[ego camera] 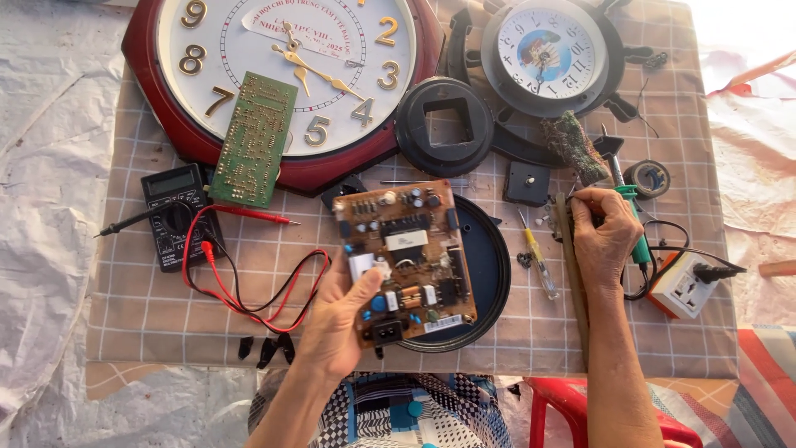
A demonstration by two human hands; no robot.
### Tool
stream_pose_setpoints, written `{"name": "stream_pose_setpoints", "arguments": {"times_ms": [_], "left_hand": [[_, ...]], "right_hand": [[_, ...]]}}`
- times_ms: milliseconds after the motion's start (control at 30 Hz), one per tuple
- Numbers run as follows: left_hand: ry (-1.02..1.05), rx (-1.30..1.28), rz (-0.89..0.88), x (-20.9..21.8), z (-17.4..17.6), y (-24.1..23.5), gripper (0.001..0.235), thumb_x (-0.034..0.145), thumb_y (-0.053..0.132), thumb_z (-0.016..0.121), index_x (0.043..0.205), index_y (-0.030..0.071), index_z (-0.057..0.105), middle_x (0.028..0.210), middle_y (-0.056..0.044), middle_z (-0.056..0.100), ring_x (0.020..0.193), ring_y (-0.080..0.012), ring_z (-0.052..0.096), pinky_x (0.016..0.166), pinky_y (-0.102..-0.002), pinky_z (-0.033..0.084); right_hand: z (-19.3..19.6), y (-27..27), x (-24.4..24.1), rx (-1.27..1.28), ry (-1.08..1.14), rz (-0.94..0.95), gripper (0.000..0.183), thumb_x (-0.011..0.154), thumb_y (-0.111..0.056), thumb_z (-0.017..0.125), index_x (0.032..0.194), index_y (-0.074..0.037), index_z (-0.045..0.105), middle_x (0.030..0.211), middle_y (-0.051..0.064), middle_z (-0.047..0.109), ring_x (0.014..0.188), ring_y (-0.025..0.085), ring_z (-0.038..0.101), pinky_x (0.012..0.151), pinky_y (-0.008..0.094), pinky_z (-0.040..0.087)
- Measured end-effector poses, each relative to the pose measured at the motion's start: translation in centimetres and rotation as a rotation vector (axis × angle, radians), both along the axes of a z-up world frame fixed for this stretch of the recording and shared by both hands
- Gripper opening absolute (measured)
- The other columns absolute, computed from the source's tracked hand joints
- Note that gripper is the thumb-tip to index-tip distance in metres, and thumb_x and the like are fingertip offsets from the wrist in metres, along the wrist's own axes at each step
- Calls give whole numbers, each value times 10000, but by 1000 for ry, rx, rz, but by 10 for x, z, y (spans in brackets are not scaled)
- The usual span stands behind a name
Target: The person works on a disassembled wall clock, using a plastic tool to clean the circuit board and a screwdriver to adjust components. They handle the clock's back casing and a multimeter while performing the repair.
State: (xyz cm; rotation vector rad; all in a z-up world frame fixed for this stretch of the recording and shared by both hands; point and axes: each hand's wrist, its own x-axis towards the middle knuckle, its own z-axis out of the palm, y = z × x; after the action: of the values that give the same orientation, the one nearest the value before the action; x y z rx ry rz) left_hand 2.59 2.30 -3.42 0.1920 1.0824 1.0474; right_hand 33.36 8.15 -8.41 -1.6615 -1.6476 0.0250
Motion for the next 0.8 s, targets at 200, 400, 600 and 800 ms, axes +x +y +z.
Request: {"name": "stream_pose_setpoints", "arguments": {"times_ms": [200,400,600,800], "left_hand": [[30,114,-153,17,-11,0,453,705,141,637,1141,95,525,902,-35,585,782,-135,503,699,-247,432],[109,98,-162,25,1,3,535,672,142,636,1184,80,494,1056,-48,611,937,-130,553,913,-267,416],[142,102,-134,27,7,4,525,707,100,599,1215,78,466,1093,-49,595,961,-136,559,916,-274,437],[172,69,-143,29,11,4,556,704,100,596,1239,103,448,1118,-52,585,974,-141,554,918,-285,444]], "right_hand": [[0,0,1,-5,-11,14,68,812,42,639,847,-11,614,828,92,610,725,186,533,652,293,446],[1,0,-1,-17,1,2,73,808,53,632,844,-8,615,824,96,608,734,190,536,654,295,452],[-1,0,1,-10,-13,13,74,816,47,634,843,-18,610,826,82,606,722,182,528,652,294,439],[-1,0,1,-15,-17,8,81,806,52,639,843,-14,611,823,88,608,720,184,534,649,293,446]]}}
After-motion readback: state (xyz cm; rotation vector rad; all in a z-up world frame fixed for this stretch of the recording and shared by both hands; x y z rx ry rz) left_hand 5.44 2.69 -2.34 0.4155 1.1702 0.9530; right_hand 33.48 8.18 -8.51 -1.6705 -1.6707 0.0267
